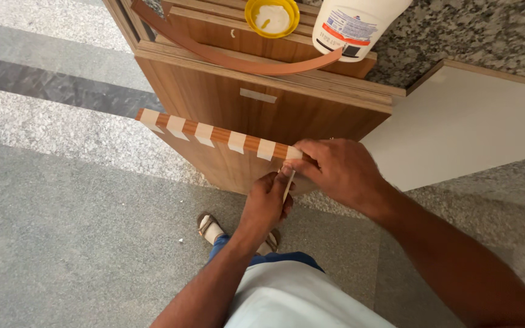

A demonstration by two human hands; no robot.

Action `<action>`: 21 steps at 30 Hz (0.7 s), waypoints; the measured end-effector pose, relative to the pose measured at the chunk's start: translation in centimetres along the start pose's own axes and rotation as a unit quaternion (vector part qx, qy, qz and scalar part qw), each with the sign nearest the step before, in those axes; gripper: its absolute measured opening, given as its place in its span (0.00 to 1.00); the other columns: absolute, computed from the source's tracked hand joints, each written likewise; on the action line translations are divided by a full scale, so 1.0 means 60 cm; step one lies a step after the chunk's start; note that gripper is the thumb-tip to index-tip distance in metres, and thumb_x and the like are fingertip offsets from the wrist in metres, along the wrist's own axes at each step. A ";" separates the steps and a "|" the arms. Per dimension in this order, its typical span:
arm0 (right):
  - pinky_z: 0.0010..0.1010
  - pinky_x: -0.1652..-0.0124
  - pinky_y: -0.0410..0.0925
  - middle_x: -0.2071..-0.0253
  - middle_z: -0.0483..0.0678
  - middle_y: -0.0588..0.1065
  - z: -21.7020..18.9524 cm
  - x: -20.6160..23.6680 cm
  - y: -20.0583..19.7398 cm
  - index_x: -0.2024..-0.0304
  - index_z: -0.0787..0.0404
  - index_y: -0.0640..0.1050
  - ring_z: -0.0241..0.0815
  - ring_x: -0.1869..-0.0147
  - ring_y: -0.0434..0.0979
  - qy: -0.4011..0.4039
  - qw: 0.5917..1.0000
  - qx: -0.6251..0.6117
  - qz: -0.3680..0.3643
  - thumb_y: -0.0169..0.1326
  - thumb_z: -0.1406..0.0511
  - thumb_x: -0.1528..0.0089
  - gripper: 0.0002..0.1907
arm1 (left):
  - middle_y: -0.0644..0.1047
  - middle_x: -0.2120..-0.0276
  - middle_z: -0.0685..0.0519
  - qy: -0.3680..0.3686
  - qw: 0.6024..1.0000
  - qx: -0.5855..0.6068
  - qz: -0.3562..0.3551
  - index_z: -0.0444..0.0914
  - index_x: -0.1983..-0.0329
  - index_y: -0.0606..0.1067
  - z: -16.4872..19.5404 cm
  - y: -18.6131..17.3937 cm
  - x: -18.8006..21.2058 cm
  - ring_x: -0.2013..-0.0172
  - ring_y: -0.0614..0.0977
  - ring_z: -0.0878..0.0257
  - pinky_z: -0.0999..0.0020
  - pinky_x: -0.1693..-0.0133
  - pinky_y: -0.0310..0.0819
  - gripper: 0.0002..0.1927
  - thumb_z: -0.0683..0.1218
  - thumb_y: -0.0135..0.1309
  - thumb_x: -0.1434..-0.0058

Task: The person applies masking tape to a wooden board, then applies glue to a separate wooden strip using a small stick. They press a flexible edge banding strip onto the glued strip and secure it with masking tape. The process is repeated on a second wooden board.

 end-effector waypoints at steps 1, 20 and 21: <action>0.43 0.65 0.72 0.71 0.53 0.80 0.002 0.000 0.003 0.56 0.58 0.81 0.51 0.67 0.82 0.006 1.000 -0.001 -0.010 0.54 0.48 0.36 0.22 | 0.70 0.85 0.54 -0.003 1.000 0.000 0.001 0.34 0.64 0.75 -0.002 0.000 -0.001 0.86 0.69 0.67 0.71 0.82 0.61 0.27 0.63 0.44 0.30; 0.52 0.44 0.64 0.64 0.52 0.78 -0.016 -0.004 0.037 0.52 0.60 0.70 0.53 0.51 0.79 -0.021 0.992 0.122 0.019 0.58 0.49 0.37 0.24 | 0.73 0.76 0.52 -0.169 0.946 0.000 -0.277 0.37 0.54 0.73 -0.111 0.084 0.034 0.79 0.72 0.64 0.68 0.77 0.67 0.17 0.54 0.40 0.25; 0.52 0.42 0.64 0.61 0.52 0.79 -0.020 -0.002 0.030 0.52 0.60 0.70 0.54 0.48 0.79 -0.034 0.990 0.134 0.027 0.58 0.49 0.37 0.24 | 0.70 0.75 0.52 -0.142 0.930 0.005 -0.339 0.31 0.55 0.74 -0.108 0.102 0.045 0.80 0.69 0.65 0.69 0.78 0.64 0.24 0.57 0.40 0.21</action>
Point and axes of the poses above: each hand's wrist, its own x-axis away from the middle knuckle, its own y-axis out of the palm, z = x × y, the point moved 8 cm from there along -x, towards the middle knuckle
